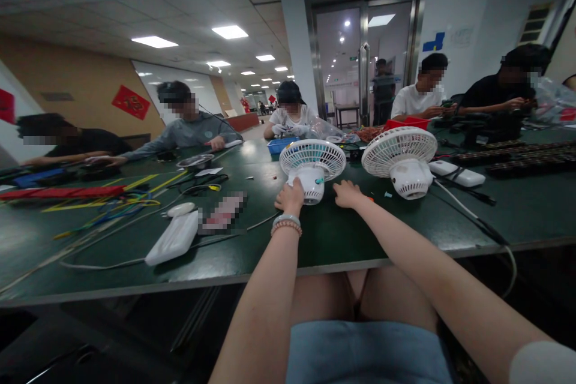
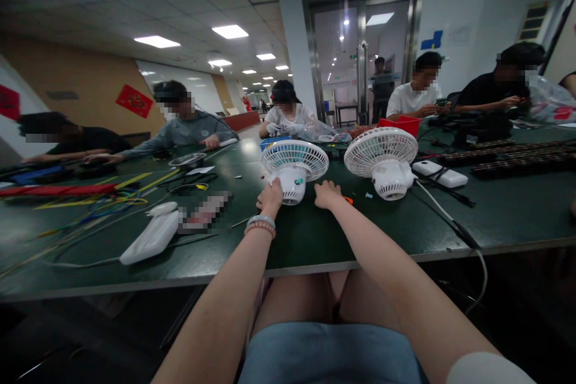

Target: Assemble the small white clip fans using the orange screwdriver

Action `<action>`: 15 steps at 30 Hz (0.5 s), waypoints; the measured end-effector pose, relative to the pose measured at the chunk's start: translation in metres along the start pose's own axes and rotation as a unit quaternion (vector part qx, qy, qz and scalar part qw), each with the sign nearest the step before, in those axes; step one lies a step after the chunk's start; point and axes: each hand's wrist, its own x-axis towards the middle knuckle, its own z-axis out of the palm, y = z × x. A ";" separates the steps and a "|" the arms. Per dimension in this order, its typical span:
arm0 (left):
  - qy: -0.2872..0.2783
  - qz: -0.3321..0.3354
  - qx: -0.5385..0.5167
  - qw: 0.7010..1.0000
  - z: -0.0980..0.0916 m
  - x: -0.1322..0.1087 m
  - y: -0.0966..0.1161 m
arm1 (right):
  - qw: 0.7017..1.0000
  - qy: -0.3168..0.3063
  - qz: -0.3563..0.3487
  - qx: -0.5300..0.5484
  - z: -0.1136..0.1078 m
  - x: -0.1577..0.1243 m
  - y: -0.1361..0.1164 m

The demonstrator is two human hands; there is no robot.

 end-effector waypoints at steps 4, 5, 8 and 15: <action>0.021 0.024 0.006 0.999 -0.001 0.001 0.000 | 0.995 -0.025 0.097 -0.006 0.003 0.004 0.001; 0.025 0.034 0.011 0.999 -0.001 0.001 0.001 | 0.992 -0.027 0.122 -0.009 0.004 0.005 0.002; 0.028 0.073 0.018 0.997 -0.003 0.000 0.002 | 0.983 -0.009 0.183 0.003 0.006 0.005 0.005; -0.007 0.078 -0.004 0.997 -0.006 -0.005 0.003 | 0.977 0.180 0.113 0.035 -0.004 -0.004 -0.002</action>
